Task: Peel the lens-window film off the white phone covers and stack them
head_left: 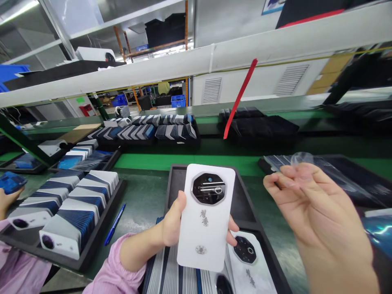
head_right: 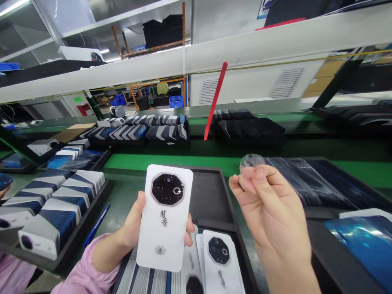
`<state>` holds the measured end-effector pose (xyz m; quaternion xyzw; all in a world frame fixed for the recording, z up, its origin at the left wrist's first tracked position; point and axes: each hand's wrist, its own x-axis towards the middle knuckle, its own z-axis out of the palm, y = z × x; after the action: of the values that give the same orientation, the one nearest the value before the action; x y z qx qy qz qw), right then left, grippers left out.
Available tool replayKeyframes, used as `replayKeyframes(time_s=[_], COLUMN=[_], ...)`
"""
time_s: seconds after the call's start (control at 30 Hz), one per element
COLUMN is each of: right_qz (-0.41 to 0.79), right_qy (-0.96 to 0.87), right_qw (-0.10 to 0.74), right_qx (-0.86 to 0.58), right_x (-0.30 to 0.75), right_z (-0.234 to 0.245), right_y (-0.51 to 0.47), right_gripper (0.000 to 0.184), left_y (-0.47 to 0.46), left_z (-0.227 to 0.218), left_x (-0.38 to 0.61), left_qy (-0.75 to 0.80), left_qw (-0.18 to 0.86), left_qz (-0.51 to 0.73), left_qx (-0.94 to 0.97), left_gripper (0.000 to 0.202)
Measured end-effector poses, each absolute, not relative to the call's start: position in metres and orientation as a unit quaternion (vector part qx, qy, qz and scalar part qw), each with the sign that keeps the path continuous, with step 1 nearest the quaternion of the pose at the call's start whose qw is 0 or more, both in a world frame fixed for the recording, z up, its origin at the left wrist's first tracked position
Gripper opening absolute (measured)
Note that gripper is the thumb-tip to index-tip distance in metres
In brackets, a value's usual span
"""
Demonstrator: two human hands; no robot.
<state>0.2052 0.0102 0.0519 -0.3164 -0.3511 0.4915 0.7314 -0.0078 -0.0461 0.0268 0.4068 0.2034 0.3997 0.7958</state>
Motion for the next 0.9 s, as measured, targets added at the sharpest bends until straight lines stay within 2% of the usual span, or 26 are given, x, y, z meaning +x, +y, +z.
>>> replayKeyframes(time_s=[0.33, 0.7, 0.9], right_qz=[0.499, 0.523, 0.514], right_qy=[-0.352, -0.347, -0.375], right_qw=[0.726, 0.714, 0.71], right_qx=[-0.318, -0.311, -0.304], right_x=[0.2049, 0.2041, 0.2042], right_z=[0.0498, 0.0513, 0.0497], right_y=[0.0106, 0.0088, 0.0078], right_gripper=[0.037, 0.039, 0.041], left_y=[-0.0493, -0.0454, -0.0454], left_z=[0.0323, 0.0247, 0.0237], left_x=[-0.0077, -0.0086, -0.0085], left_qy=[0.224, 0.137, 0.147], left_qw=[0.79, 0.829, 0.832], left_qz=[0.391, 0.395, 0.402], left_qx=[0.415, 0.371, 0.352], left_gripper=[0.095, 0.09, 0.09])
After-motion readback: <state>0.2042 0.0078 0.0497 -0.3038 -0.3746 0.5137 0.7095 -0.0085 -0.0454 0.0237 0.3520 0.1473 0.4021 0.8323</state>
